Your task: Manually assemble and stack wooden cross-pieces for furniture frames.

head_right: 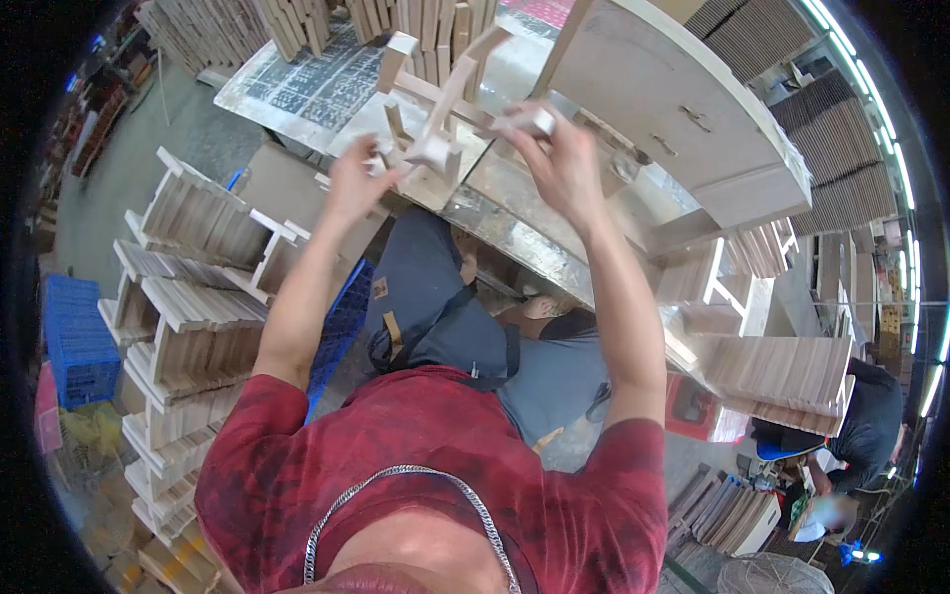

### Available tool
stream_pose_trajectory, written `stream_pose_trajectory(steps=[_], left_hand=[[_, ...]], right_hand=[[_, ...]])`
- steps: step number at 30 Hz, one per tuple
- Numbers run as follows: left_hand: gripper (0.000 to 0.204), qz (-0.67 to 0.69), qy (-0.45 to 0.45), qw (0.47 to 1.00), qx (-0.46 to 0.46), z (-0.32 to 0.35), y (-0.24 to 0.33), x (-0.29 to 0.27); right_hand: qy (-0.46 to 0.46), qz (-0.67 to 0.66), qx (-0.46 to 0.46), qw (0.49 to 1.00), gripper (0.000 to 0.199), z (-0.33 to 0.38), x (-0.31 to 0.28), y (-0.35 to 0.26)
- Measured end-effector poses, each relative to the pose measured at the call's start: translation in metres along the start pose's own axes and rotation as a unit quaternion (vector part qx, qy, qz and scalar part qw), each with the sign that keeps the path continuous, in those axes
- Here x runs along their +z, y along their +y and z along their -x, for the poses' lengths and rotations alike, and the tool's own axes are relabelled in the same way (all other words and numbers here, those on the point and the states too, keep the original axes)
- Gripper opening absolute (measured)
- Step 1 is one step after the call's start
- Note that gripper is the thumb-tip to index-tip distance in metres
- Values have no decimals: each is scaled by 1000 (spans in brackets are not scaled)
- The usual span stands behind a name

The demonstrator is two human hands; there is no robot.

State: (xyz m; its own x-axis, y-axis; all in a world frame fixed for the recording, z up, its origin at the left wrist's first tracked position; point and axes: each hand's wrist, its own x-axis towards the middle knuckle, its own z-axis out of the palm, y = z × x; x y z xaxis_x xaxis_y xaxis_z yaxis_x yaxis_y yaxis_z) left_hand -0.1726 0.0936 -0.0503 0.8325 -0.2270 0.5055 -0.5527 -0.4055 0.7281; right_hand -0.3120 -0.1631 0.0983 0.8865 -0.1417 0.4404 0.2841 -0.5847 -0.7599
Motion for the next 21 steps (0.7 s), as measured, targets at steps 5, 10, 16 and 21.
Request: stream_pose_trajectory(steps=[5, 10, 16, 21], left_hand=[[31, -52, -161, 983, -77, -7, -9, 17], [32, 57, -154, 985, -56, -11, -37, 21], [48, 54, -150, 987, -28, 9, -12, 17], [41, 17, -135, 988, -69, 5, -6, 31]], right_hand=[[-116, 15, 77, 990, 25, -55, 28, 48], [-149, 103, 119, 976, 46, -54, 63, 103], [-95, 71, 146, 982, 70, -9, 96, 124], [-75, 201, 99, 972, 61, 6, 125, 118]])
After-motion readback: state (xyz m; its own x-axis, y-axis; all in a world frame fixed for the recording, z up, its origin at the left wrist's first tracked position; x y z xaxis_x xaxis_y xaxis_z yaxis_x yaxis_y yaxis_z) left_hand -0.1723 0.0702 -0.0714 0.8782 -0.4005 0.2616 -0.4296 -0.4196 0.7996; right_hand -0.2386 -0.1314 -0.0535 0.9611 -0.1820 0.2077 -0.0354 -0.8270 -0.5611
